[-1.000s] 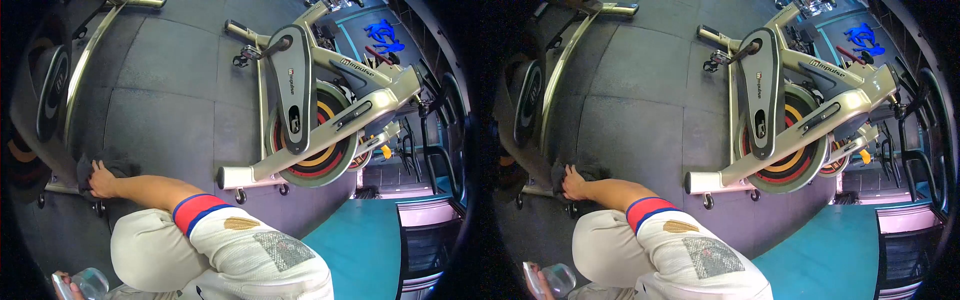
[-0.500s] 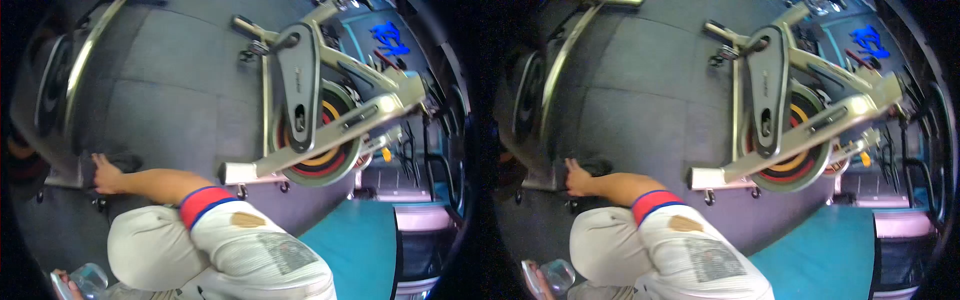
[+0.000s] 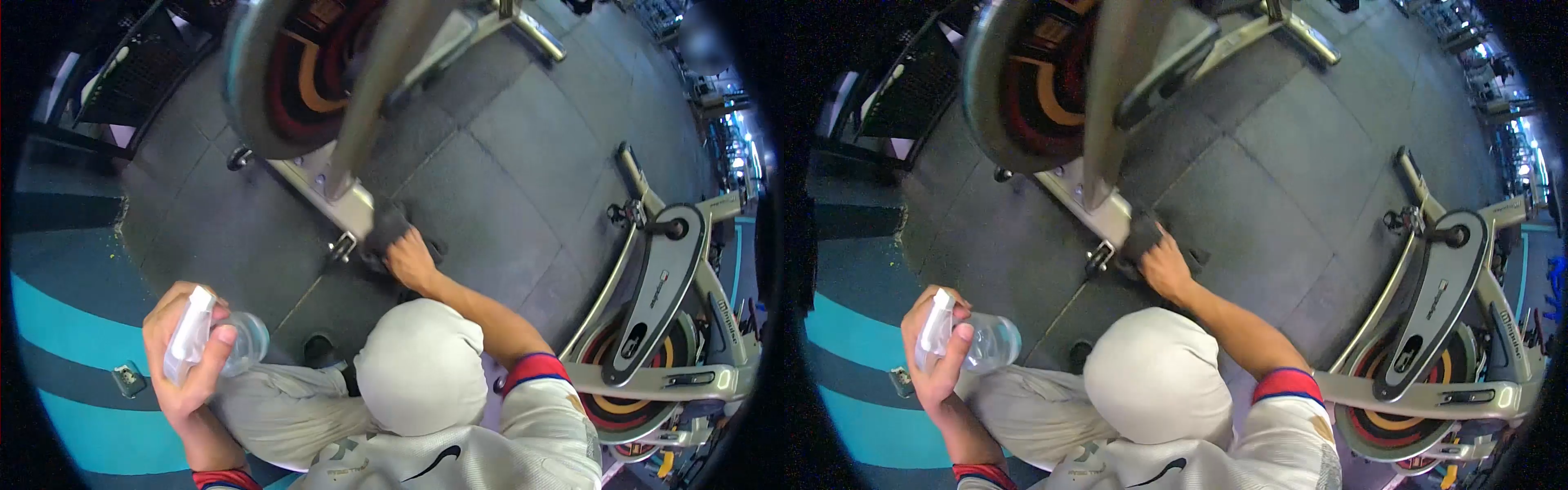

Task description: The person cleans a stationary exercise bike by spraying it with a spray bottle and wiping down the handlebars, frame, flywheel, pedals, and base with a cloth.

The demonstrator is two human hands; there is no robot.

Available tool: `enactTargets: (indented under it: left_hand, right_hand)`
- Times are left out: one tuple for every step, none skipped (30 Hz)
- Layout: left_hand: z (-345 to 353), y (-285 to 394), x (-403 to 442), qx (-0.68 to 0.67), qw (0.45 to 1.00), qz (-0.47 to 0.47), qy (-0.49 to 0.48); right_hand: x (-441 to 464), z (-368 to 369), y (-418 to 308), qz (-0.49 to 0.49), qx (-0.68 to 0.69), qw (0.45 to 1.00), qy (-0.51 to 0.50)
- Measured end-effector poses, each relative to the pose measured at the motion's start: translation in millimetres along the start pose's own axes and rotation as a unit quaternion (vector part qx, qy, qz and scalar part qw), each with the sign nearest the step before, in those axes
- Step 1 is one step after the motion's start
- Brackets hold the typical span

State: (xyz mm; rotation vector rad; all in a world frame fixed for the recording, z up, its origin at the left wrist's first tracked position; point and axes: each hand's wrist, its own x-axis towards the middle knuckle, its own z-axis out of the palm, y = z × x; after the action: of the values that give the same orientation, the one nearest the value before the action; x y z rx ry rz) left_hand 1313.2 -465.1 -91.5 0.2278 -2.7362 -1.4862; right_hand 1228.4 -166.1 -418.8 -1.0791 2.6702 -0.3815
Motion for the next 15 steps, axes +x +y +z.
enactTargets:
  left_hand:
    - [-6,-2,0,-0.003,1.000,-0.007,-0.010]
    - [-9,-2,-1,-0.005,1.000,-0.015,-0.017]
    - [-9,-2,-1,-0.014,1.000,0.000,-0.005]
    - [-8,-2,0,-0.010,1.000,0.002,-0.006]
    - [-8,0,4,-0.004,1.000,0.007,-0.010]
    - [-6,0,6,0.004,1.000,0.013,-0.017]
    - [-3,-1,7,-0.001,1.000,0.024,-0.009]
    - [2,-5,7,-0.008,0.999,0.037,-0.003]
    - [5,-6,8,-0.016,0.999,0.051,0.005]
    - [5,-6,9,-0.016,0.998,0.053,-0.003]
    - [4,-7,8,-0.018,0.998,0.054,-0.009]
    - [2,-10,6,-0.022,0.998,0.051,-0.011]
    - [-1,-13,4,-0.026,0.997,0.068,-0.011]
    - [-3,-14,3,-0.028,0.998,0.063,-0.011]
    - [-5,-14,2,-0.030,0.998,0.058,-0.014]
  right_hand:
    - [-7,-2,2,0.086,0.090,0.985,0.122]
    - [1,-12,7,0.178,0.170,0.951,0.188]
    - [11,-28,8,0.252,0.255,0.894,0.269]
    - [26,-42,12,0.342,0.328,0.830,0.294]
    - [47,-54,12,0.376,0.362,0.797,0.302]
    - [67,-73,12,0.395,0.525,0.730,0.188]
    - [105,-39,18,0.418,0.536,0.702,0.213]
    - [128,-20,0,0.412,0.629,0.623,0.213]
    - [150,-2,-19,0.410,0.708,0.534,0.213]
    - [168,7,-29,0.401,0.833,0.356,0.134]
    - [169,18,-32,0.365,0.796,0.442,0.195]
    - [168,11,-41,0.333,0.743,0.519,0.259]
    - [158,4,-41,0.306,0.678,0.613,0.265]
    - [139,-30,-51,0.278,0.604,0.697,0.268]
    - [124,-60,-58,0.183,0.530,0.771,0.302]
